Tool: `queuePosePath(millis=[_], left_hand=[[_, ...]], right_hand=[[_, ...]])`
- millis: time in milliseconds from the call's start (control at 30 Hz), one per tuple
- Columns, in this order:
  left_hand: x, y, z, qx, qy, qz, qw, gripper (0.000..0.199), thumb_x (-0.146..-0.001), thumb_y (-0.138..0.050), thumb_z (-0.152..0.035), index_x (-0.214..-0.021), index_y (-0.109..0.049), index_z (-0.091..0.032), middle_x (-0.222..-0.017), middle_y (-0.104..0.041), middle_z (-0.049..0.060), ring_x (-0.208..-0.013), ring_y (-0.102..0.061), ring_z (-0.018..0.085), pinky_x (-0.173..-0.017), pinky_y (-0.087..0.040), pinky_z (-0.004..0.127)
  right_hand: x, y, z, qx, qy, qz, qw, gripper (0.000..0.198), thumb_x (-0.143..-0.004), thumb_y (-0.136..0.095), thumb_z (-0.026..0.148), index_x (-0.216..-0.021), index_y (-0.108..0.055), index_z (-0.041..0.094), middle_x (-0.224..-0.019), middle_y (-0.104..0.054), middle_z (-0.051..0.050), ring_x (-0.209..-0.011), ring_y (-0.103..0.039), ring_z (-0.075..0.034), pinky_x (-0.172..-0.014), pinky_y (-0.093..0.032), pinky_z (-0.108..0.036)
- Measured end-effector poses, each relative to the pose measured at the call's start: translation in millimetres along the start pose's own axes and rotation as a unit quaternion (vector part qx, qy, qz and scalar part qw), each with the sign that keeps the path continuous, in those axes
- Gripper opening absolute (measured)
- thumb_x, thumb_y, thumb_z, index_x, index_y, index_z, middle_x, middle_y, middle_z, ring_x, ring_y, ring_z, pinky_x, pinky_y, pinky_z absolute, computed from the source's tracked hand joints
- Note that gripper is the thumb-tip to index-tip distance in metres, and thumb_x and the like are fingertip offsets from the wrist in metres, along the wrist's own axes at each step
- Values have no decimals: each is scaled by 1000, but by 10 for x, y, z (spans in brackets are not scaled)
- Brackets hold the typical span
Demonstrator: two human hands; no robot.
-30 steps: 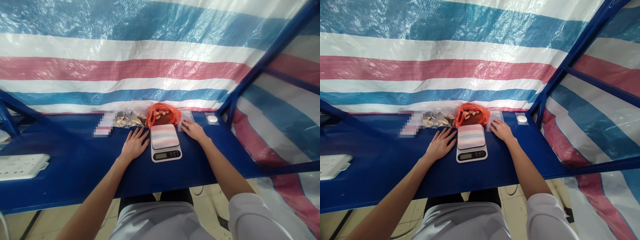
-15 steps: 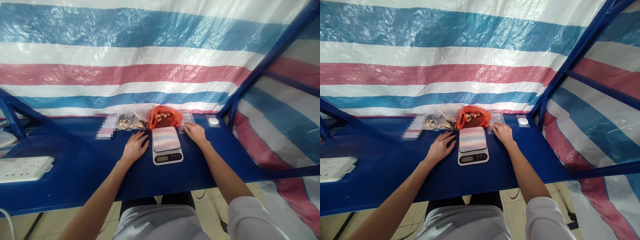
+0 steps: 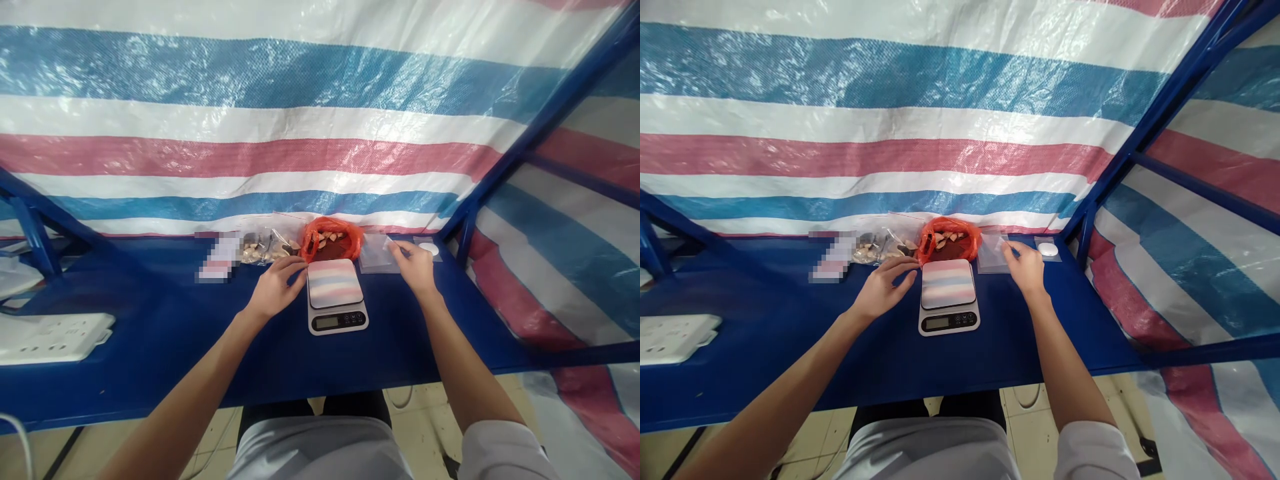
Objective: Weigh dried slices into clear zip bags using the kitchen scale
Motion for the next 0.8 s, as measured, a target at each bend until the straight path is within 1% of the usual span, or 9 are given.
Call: queuePosePath(millis=[67,133,233,300,433,500,600,700,800], left_hand=[[-84,-34,-50,53,21,7,998,36,-97,-51,-43,-106,-76,-19,-115,-75,11,-110,-69,26,-102,-53,39],[-172,-94,-92,111,40,19,993,37,-96,-53,-46,-108,-75,-18,-114,-75,11,-109,-69,27,-100,-53,39],[-304,-212,-117,211,99,38,972,38,-91,-60,-51,-108,-76,-20,-117,-75,9,-113,-68,28,-100,-53,39],[-377,-303,-130,290,148,51,944,40,-87,-66,-53,-107,-75,-20,-120,-75,10,-117,-66,29,-103,-51,40],[-458,-478,-175,444,234,66,862,45,-79,-75,-54,-106,-74,-18,-118,-74,11,-114,-67,29,-98,-54,43],[-460,-561,-196,498,274,82,819,45,-75,-80,-52,-105,-74,-18,-114,-75,10,-107,-69,27,-93,-56,41],[-429,-645,-197,549,325,98,764,46,-69,-85,-49,-103,-74,-19,-104,-76,8,-92,-72,24,-81,-58,37],[-399,-654,-153,580,339,97,734,45,-69,-85,-46,-103,-74,-19,-97,-75,7,-88,-71,23,-74,-57,34],[-387,-612,-70,600,331,87,723,46,-65,-90,-38,-103,-75,-19,-96,-75,6,-85,-70,20,-77,-56,33]], right_hand=[[4,13,87,-92,2,9,996,35,-86,-63,51,-92,-81,21,-93,-81,-8,-93,-75,-30,-88,-57,-42],[12,-15,173,-182,-3,27,983,37,-83,-68,53,-89,-80,20,-91,-80,-7,-91,-75,-29,-87,-57,-41],[36,-114,294,-270,-20,53,961,37,-78,-73,55,-86,-79,20,-88,-80,-5,-89,-73,-26,-85,-57,-40],[62,-208,372,-313,-33,69,947,37,-75,-76,56,-84,-79,20,-84,-78,-3,-84,-72,-24,-83,-57,-39],[127,-435,518,-423,-74,100,897,33,-70,-80,55,-80,-79,23,-82,-77,-1,-81,-72,-23,-81,-58,-38],[156,-552,586,-460,-90,120,875,32,-68,-81,54,-80,-79,24,-86,-78,-2,-84,-72,-24,-83,-59,-39],[179,-688,654,-487,-106,130,857,32,-65,-82,52,-78,-77,24,-82,-76,-2,-83,-72,-25,-83,-59,-41],[185,-755,687,-502,-107,120,850,30,-65,-82,50,-76,-76,23,-81,-76,-2,-85,-72,-25,-84,-59,-41],[196,-776,700,-508,-105,114,847,28,-69,-80,50,-78,-76,23,-83,-77,-3,-87,-73,-24,-87,-58,-41]])
Point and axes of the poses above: each hand's wrist, its own x-axis away from the middle knuckle, its own y-axis out of the back of the hand, z = x × y, the point moved 5 cm from there along -x, towards the middle knuckle
